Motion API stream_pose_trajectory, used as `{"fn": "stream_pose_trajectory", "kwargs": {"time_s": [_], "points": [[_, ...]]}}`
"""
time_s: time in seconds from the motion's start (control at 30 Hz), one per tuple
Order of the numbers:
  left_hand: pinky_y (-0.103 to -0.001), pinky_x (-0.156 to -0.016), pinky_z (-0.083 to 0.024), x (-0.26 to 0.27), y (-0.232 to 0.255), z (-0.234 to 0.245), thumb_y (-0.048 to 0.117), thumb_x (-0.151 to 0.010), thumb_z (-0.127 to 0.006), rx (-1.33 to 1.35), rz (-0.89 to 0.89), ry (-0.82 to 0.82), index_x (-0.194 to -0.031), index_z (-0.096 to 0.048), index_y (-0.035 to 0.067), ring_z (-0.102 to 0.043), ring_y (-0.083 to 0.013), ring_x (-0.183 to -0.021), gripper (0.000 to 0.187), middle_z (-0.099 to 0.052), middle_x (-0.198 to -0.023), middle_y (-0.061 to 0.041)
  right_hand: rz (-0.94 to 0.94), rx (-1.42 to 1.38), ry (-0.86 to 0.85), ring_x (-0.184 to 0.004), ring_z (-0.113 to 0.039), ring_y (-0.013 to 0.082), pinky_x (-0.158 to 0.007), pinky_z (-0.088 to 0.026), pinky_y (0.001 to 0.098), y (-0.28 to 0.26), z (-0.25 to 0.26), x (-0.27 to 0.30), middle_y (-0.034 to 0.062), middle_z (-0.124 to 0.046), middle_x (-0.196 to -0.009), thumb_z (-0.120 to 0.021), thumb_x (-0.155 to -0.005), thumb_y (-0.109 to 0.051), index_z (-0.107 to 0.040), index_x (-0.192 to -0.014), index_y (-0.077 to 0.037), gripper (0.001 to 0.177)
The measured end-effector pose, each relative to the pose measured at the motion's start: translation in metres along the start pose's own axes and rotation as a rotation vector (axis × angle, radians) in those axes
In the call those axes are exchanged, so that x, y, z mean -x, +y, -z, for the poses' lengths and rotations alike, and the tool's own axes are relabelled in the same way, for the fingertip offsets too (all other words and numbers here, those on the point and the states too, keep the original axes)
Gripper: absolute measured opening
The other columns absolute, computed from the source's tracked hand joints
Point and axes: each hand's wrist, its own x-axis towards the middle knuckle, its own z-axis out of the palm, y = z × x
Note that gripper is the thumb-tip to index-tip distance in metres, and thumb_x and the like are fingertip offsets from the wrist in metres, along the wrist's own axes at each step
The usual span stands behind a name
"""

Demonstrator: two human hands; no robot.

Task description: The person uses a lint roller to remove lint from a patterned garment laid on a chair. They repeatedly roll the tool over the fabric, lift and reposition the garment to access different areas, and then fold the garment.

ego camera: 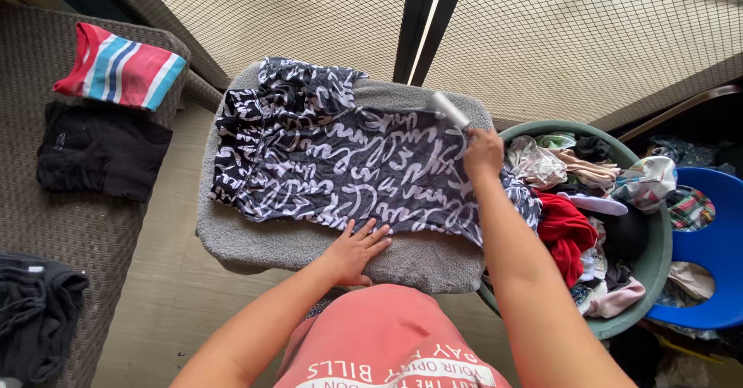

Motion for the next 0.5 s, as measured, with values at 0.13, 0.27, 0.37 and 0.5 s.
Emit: {"fn": "stream_pose_trajectory", "kwargs": {"time_s": [0.13,0.27,0.37,0.5], "points": [[-0.064,-0.126,-0.012,-0.011,0.013,-0.005,0.047,-0.081,-0.079,0.030,0.079,0.125,-0.164,-0.026,0.017,-0.012,-0.0297,-0.159,0.103,-0.019,-0.169,-0.006,-0.031,-0.090,0.247,-0.102,-0.060,0.0353,-0.087,-0.049,0.0453,-0.002,0.043,-0.001,0.0136,-0.064,-0.105,-0.066,-0.089,-0.010,-0.072,-0.111,-0.006,0.023],[-0.058,-0.124,-0.011,-0.049,0.033,-0.013,0.043,-0.078,-0.080,0.071,-0.022,0.310,-0.160,-0.025,0.009,-0.008,-0.0343,-0.157,0.105,-0.016,-0.169,-0.014,0.028,-0.319,0.199,-0.096,-0.063,0.0346,-0.087,-0.049,0.0471,0.002,0.072,0.094,0.0144,-0.064,-0.099,-0.058,-0.107,-0.007,-0.068,-0.110,-0.004,0.012],[-0.059,-0.121,-0.011,-0.061,0.042,-0.024,0.048,-0.079,-0.078,-0.027,-0.080,0.383,-0.159,-0.025,0.004,-0.006,-0.0391,-0.156,0.106,-0.018,-0.170,-0.014,0.205,-0.312,-0.117,-0.091,-0.063,0.0357,-0.082,-0.050,0.0457,-0.009,0.070,0.177,0.0148,-0.066,-0.093,-0.062,-0.094,-0.009,-0.073,-0.102,-0.008,0.014],[-0.057,-0.125,-0.010,-0.059,0.040,-0.030,0.056,-0.075,-0.076,0.014,-0.078,0.330,-0.160,-0.022,0.006,-0.006,-0.0329,-0.158,0.113,-0.015,-0.169,-0.011,0.267,-0.193,-0.163,-0.093,-0.062,0.0352,-0.082,-0.051,0.0456,0.008,0.037,0.171,0.0135,-0.067,-0.097,-0.059,-0.090,-0.008,-0.075,-0.105,-0.010,0.022]]}}
